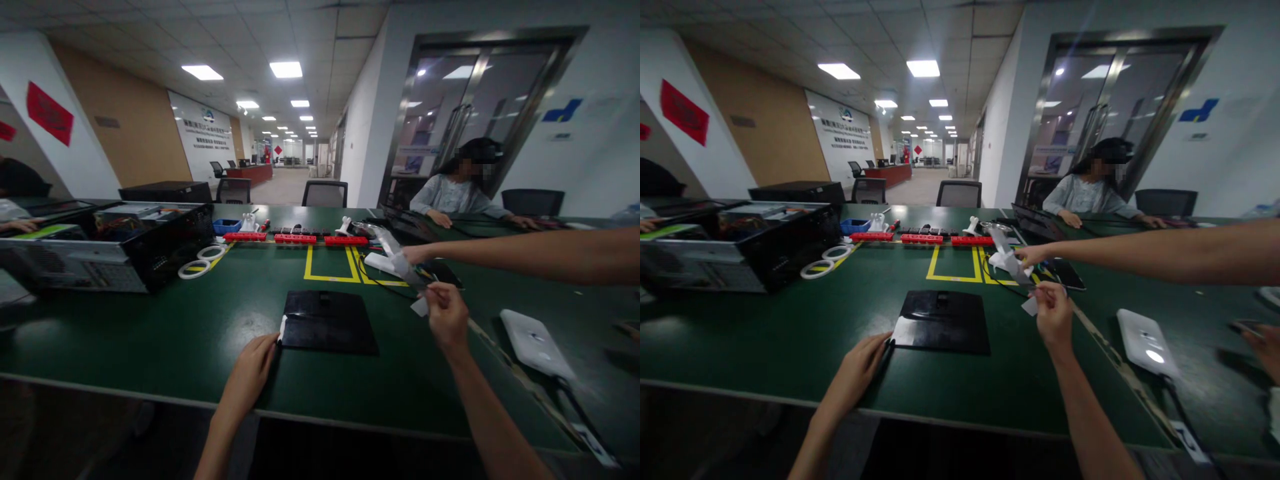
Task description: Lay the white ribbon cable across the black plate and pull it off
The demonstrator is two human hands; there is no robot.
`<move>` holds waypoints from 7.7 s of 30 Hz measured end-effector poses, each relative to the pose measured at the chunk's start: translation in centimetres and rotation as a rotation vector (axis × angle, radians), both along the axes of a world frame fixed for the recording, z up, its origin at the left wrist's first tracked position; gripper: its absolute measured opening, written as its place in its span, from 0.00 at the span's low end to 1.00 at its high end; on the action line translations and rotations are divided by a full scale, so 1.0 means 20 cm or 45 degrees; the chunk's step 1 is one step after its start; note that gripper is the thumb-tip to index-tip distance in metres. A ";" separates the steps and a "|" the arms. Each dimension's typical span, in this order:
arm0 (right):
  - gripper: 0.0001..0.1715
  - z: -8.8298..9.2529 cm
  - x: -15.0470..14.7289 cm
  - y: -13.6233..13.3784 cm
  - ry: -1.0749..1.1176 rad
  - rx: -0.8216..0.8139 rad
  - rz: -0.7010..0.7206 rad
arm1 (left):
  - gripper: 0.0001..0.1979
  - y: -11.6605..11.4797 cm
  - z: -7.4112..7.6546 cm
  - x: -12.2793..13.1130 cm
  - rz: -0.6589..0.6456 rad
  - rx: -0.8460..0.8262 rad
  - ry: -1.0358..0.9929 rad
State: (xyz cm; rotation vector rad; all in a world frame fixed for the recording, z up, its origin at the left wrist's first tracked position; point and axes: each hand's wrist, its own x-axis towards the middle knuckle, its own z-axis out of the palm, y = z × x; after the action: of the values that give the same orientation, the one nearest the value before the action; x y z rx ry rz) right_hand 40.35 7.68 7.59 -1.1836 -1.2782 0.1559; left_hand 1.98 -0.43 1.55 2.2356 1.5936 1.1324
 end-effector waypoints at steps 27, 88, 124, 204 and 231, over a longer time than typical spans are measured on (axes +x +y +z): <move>0.17 -0.06 -0.27 -0.06 -0.256 -1.192 1.127 | 0.16 0.03 -0.05 -0.04 0.110 0.029 -0.030; 0.15 -0.10 -0.29 -0.02 -0.316 -1.128 1.000 | 0.23 0.02 0.04 0.35 -0.252 0.024 0.459; 0.15 -0.08 -0.27 -0.04 -0.175 -1.075 1.047 | 0.15 0.03 -0.07 -0.06 0.160 0.048 0.345; 0.21 0.01 -0.03 -0.03 0.745 -0.049 0.348 | 0.31 0.12 -0.06 0.13 0.090 -0.063 0.571; 0.21 0.04 0.01 -0.06 0.853 0.054 0.346 | 0.54 0.34 0.16 0.51 -0.194 -0.446 0.709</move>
State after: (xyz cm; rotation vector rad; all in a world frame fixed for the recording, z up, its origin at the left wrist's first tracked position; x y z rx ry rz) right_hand 40.52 6.53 8.36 -0.8091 -0.8296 0.6635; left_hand 12.20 6.32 4.84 2.4850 1.5945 0.1644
